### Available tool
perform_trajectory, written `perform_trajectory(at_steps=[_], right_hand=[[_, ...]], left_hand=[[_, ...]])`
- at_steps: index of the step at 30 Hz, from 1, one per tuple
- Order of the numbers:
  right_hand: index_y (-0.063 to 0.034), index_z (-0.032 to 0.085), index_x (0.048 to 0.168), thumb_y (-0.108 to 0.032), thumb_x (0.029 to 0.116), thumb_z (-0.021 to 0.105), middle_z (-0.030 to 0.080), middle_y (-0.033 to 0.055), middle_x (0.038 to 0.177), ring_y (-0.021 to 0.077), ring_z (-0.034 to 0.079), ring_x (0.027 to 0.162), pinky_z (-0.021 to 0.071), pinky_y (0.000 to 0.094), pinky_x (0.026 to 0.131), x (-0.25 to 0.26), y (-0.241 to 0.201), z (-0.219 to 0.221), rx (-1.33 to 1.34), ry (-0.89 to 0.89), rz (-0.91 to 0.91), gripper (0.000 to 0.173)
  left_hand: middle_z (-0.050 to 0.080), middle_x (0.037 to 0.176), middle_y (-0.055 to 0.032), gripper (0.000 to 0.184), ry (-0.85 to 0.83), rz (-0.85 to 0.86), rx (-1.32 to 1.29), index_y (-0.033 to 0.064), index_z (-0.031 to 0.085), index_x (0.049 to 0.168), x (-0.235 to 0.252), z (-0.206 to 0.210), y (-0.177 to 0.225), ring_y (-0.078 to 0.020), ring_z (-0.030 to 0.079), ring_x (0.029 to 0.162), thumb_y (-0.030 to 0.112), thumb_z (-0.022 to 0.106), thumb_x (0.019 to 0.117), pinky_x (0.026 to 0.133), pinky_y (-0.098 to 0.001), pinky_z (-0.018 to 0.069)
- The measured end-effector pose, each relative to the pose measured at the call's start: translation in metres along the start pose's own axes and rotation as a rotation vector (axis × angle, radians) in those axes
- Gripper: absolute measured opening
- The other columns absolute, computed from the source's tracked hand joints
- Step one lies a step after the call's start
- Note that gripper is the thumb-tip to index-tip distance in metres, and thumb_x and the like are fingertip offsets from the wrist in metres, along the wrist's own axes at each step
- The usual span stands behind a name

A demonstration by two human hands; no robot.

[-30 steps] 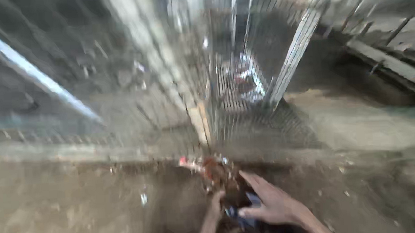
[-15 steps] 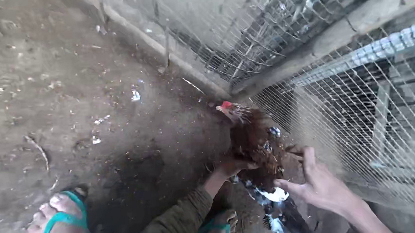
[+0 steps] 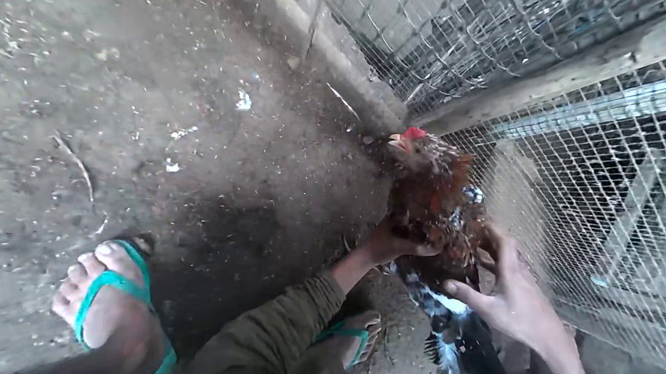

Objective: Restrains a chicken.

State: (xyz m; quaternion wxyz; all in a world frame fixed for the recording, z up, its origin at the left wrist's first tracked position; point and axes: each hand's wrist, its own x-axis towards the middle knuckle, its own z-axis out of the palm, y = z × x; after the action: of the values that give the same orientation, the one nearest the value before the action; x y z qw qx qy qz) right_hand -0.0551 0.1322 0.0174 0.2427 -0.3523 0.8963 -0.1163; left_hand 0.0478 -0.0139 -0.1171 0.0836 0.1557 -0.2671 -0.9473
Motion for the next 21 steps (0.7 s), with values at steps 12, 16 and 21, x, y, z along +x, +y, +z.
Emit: perform_trajectory(at_steps=[12,16,21], right_hand=[[0.0022,0.021,0.159,-0.067,0.0795,0.069,0.060,0.0225,0.135,0.0301,0.071,0.101,0.0601,0.0543,0.079,0.014,-0.014,0.028,-0.156,-0.033,-0.070,0.116],[0.0044,0.024,0.157,-0.067,0.0798,0.070,0.060,0.0244,0.136,0.0306,0.070,0.107,0.0596,0.0538,0.084,0.015,-0.009,0.027,-0.137,-0.010,-0.092,0.115],[-0.0014,0.020,0.162,-0.068,0.0750,0.074,0.048,0.0245,0.151,0.0286,0.060,0.128,0.0557,0.0480,0.098,0.009,-0.006,0.001,-0.059,0.027,-0.027,0.122]], left_hand=[[0.071,0.097,0.0062,0.045,0.021,0.088,-0.047,0.0031,0.057,0.114,0.005,-0.011,-0.002,-0.0005,0.068,0.093,-0.006,0.076,0.0734,0.089,-0.0225,0.0569],[0.071,0.097,0.0058,0.046,0.062,0.023,-0.014,0.0018,0.057,0.116,0.003,-0.007,0.006,-0.0001,0.068,0.093,-0.006,0.074,0.0737,0.089,-0.0223,0.0573],[0.071,0.095,0.0076,0.042,0.020,0.033,-0.040,0.0032,0.060,0.111,0.007,-0.006,0.004,0.0006,0.068,0.092,-0.009,0.073,0.0734,0.089,-0.0216,0.0573]])
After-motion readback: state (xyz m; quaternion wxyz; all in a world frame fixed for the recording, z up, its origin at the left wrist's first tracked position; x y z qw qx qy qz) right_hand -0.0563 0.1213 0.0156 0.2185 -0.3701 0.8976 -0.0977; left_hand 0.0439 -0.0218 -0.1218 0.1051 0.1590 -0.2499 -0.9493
